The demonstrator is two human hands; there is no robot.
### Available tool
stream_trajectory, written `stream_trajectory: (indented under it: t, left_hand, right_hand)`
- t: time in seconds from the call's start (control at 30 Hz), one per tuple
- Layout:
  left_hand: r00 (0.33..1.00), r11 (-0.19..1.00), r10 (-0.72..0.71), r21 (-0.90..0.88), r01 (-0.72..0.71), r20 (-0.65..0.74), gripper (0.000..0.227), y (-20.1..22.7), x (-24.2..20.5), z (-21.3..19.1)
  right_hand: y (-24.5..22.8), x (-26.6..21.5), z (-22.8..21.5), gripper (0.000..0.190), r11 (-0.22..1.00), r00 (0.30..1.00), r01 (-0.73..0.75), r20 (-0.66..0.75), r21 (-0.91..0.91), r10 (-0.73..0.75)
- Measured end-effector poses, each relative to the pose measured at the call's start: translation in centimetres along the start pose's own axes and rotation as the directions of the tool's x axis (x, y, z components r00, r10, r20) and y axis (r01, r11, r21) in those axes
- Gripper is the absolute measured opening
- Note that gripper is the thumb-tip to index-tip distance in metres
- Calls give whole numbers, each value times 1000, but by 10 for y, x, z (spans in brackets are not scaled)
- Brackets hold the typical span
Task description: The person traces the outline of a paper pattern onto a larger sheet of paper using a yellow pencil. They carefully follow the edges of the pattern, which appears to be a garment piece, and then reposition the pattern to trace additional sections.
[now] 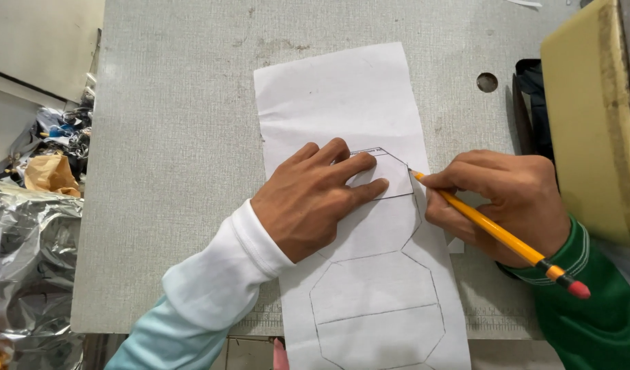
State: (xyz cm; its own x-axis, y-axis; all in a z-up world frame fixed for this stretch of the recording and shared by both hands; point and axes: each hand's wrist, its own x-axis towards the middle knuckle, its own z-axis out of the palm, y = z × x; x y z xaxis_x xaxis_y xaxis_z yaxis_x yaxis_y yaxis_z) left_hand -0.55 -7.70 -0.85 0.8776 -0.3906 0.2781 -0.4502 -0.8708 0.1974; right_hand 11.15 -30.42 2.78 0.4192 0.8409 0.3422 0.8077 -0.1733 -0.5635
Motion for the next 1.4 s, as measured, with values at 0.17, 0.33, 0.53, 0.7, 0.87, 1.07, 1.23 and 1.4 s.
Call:
stream_trajectory:
  t: [0.17,0.33,0.53,0.7,0.87,1.07,1.23,1.4]
  left_hand:
    - [1000,1000,-3,-3,4,10,53,1,0,0]
    - [1000,1000,-8,-17,8,1,51,0,-1,0]
    - [1000,1000,3,-22,-3,-10,52,-1,-1,2]
    - [1000,1000,7,-14,-7,-9,53,-1,-1,3]
    - [1000,1000,3,-14,-3,-9,53,-1,-1,4]
    - [1000,1000,4,-15,-4,-7,53,-1,-1,3]
    - [1000,999,-2,-43,2,-4,51,-2,-1,2]
    - [1000,998,-14,-63,15,8,52,-4,-1,4]
  right_hand:
    - [-1,-1,-11,9,999,994,-45,104,1,45]
    - [-18,4,-25,12,983,977,-162,123,-90,172]
    - [-11,5,-14,8,982,991,-128,-66,-140,119]
    - [-5,1,-2,5,980,991,-128,-41,-155,123]
    - [-2,0,0,4,981,990,-142,-29,-136,140]
    - [-6,2,-14,3,987,986,-134,87,-88,141]
    - [-15,7,-27,14,979,969,-202,136,-41,206]
    - [-11,11,10,19,993,993,-95,-63,71,100]
